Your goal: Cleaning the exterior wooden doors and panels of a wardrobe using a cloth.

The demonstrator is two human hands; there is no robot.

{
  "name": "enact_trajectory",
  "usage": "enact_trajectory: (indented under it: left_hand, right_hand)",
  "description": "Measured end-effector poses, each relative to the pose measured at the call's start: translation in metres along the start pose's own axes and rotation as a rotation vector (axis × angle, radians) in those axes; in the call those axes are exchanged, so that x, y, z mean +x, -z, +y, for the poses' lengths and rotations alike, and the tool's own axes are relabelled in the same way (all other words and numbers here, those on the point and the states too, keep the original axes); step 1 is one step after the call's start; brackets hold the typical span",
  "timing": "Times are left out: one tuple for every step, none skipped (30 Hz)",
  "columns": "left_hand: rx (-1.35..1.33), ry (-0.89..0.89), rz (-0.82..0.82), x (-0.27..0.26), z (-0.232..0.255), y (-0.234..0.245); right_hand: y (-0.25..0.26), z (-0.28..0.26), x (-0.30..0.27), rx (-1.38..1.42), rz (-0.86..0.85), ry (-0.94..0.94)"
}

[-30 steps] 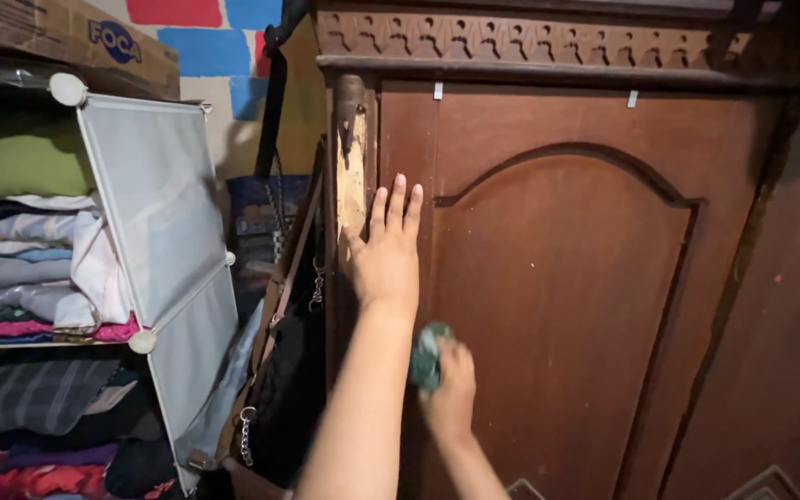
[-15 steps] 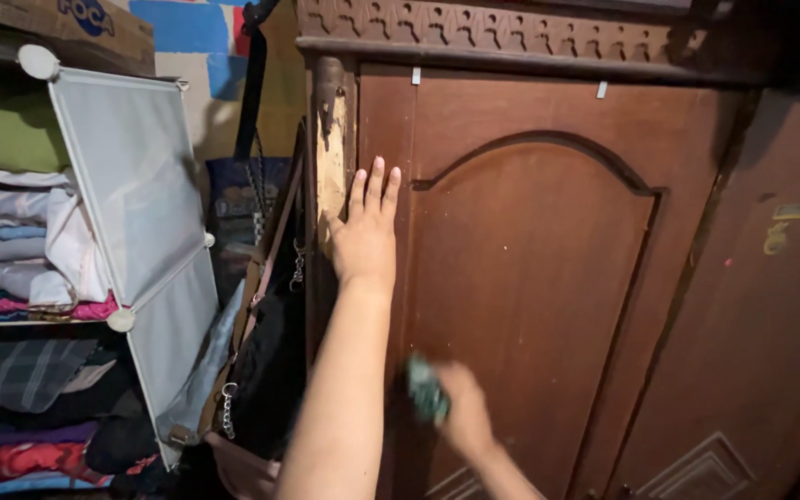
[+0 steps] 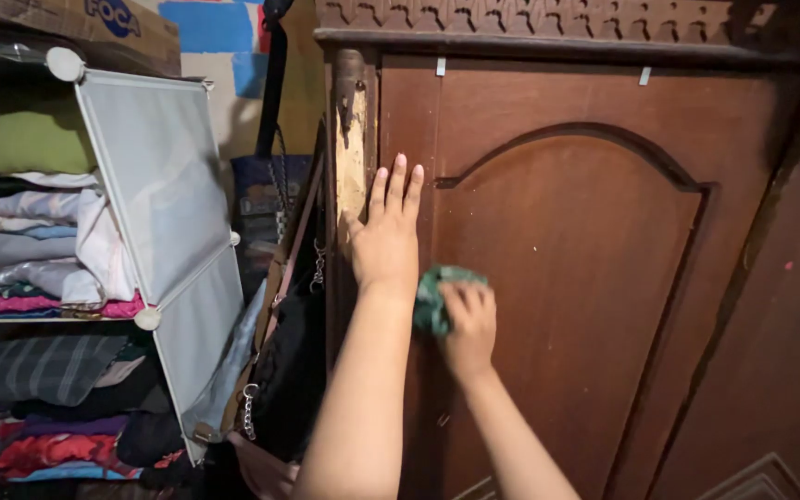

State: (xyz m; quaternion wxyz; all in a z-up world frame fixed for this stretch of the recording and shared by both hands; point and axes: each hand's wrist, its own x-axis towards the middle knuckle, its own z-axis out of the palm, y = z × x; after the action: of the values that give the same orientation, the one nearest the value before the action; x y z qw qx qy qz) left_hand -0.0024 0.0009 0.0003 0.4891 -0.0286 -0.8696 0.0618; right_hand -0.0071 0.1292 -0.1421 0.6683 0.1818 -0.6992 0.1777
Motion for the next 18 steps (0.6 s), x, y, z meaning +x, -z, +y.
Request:
enact_trajectory:
  left_hand:
    - [0.001,0.004,0.003,0.001,-0.001,0.0]
    - [0.015,0.003,-0.007,0.0,0.0,0.001]
    - [0.03,0.001,-0.018,0.0,0.0,0.002]
    - [0.03,-0.003,-0.02,-0.002,0.0,0.004]
    - [0.036,-0.005,-0.038,-0.003,0.0,0.007]
    - [0.041,-0.004,-0.051,-0.002,0.0,0.01]
    - [0.041,-0.004,-0.048,-0.002,0.0,0.012]
    - [0.031,-0.007,-0.062,-0.002,0.0,0.013]
    - [0.021,-0.011,-0.076,-0.002,-0.001,0.015]
    - [0.021,-0.005,-0.073,-0.002,-0.001,0.012]
    - [0.03,-0.006,-0.039,-0.001,-0.001,0.009]
    - [0.038,-0.011,-0.009,-0.002,0.0,0.005]
    - [0.036,-0.011,-0.011,-0.004,0.0,0.006]
    - [0.03,-0.001,-0.043,-0.003,0.001,0.009]
    - [0.024,0.009,-0.074,-0.002,0.002,0.011]
    - [0.025,0.006,-0.066,0.0,0.002,0.01]
    - [0.041,0.008,-0.054,0.001,0.002,0.009]
    - [0.058,0.011,-0.049,0.001,0.002,0.007]
  right_hand:
    - [-0.002,0.007,-0.021,0.003,0.002,0.005]
    - [-0.003,0.014,-0.044,-0.01,-0.058,0.029]
    - [-0.003,0.02,-0.067,-0.023,-0.118,0.053]
    - [0.0,0.024,-0.089,-0.024,-0.118,0.048]
    - [0.004,0.028,-0.112,-0.045,-0.201,0.078]
    - [0.007,0.032,-0.131,-0.065,-0.281,0.113]
    - [0.011,0.033,-0.142,-0.066,-0.279,0.114]
    - [0.015,0.035,-0.151,-0.045,-0.313,0.163]
    - [0.019,0.037,-0.159,-0.024,-0.348,0.213]
    - [0.022,0.039,-0.152,-0.024,-0.347,0.219]
    - [0.026,0.04,-0.144,0.014,-0.375,0.285]
    - [0.031,0.041,-0.139,0.05,-0.406,0.345]
    - [0.035,0.041,-0.133,0.049,-0.408,0.345]
    - [0.036,0.04,-0.126,0.062,-0.437,0.381]
    - [0.038,0.039,-0.119,0.074,-0.466,0.417]
    - [0.037,0.038,-0.11,0.069,-0.459,0.417]
    - [0.035,0.038,-0.101,0.047,-0.468,0.435]
    - [0.034,0.036,-0.094,0.028,-0.482,0.451]
